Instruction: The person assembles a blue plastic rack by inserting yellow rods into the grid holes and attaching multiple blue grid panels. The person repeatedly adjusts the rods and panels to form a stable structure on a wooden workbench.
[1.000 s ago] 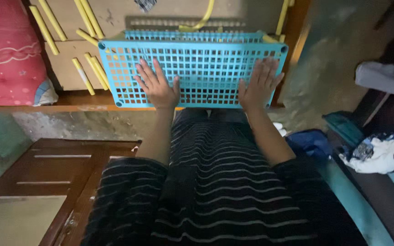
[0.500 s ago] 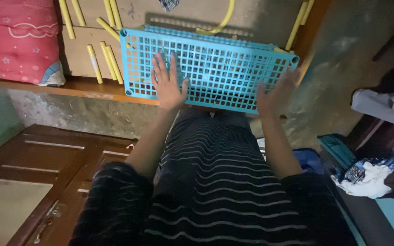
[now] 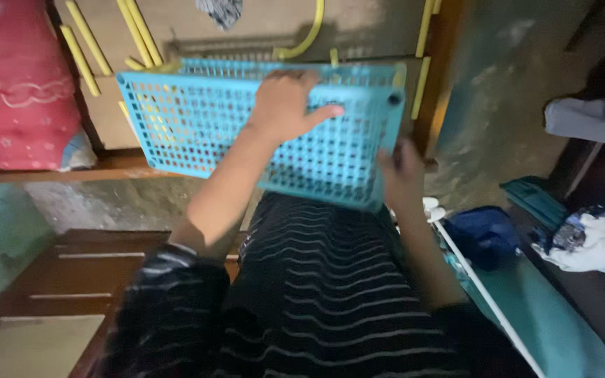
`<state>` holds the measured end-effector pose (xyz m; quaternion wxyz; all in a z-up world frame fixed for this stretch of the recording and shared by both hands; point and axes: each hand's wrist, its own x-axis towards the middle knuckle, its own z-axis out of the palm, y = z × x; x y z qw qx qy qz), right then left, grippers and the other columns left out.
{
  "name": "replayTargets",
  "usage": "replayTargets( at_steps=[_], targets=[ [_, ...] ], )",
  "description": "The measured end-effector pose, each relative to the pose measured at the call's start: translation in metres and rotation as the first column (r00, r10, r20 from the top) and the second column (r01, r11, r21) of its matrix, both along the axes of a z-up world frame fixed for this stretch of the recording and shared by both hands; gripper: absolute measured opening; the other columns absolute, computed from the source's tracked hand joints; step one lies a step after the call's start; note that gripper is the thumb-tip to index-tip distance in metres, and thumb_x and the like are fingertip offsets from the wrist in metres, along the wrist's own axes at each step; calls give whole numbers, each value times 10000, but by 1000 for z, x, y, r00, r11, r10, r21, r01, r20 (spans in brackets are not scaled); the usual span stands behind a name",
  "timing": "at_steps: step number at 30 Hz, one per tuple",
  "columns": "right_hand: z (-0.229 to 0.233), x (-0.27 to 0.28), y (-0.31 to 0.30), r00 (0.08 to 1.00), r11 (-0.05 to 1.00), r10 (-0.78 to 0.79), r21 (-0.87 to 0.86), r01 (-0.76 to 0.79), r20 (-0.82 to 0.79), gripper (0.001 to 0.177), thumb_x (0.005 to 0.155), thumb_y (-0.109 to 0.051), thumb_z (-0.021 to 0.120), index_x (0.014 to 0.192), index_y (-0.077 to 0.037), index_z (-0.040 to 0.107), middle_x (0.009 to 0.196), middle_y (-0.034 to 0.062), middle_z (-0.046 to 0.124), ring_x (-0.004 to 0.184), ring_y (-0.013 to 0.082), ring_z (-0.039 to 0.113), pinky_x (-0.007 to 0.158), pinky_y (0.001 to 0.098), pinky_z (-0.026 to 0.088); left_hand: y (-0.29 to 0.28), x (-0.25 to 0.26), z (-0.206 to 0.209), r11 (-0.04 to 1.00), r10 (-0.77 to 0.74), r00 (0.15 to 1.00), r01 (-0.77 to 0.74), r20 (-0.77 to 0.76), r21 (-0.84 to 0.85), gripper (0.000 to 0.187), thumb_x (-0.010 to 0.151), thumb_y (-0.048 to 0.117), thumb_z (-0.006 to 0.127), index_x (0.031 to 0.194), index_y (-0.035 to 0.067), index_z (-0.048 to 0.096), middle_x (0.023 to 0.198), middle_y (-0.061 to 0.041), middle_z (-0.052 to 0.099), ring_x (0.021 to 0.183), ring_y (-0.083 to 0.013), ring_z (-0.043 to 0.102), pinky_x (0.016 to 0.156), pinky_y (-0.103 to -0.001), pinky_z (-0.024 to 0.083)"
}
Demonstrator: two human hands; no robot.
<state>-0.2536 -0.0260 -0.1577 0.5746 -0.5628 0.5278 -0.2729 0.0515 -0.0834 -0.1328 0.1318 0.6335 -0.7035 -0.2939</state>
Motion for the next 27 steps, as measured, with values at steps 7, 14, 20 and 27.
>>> replayTargets(
  at_steps=[7, 14, 20, 27],
  targets=[
    [-92, -57, -38, 942, 873, -334, 365, 322, -31, 468, 1167, -456, 472, 1087, -31, 651, 895, 84, 665, 720, 153, 613, 659, 340, 510, 78, 98, 18, 962, 254, 965, -244, 72, -118, 524, 869, 566, 734, 993, 60, 782, 943, -165, 765, 832, -408, 698, 828, -529, 511],
    [-313, 33, -65, 847, 951, 134, -174, -256, -515, 467, 804, -290, 753, 1169, -6, 685, 904, 204, 687, 817, 404, 662, 692, 493, 541, 88, 156, 52, 902, 401, 912, -409, -84, -138, 932, 986, 840, 226, 767, -13, 528, 681, -108, 503, 641, -265, 551, 610, -363, 402],
    [-358, 123, -53, 858, 941, 106, -227, -250, -503, 447, 889, -330, 695, 1190, -4, 645, 942, 222, 689, 863, 425, 663, 739, 520, 530, 75, 152, 42, 896, 420, 905, -426, -72, -124, 917, 987, 841, 192, 742, 18, 516, 707, -91, 568, 617, -224, 588, 620, -342, 433],
    [-309, 40, 21, 848, 970, 170, 237, -54, -501, 437, 975, -362, 595, 1229, -7, 598, 982, 253, 688, 915, 459, 660, 781, 544, 520, 29, 120, -29, 912, 361, 932, -350, 16, -214, 549, 1040, 550, 665, 1072, 10, 754, 984, -199, 745, 922, -367, 714, 859, -438, 550]
  ],
)
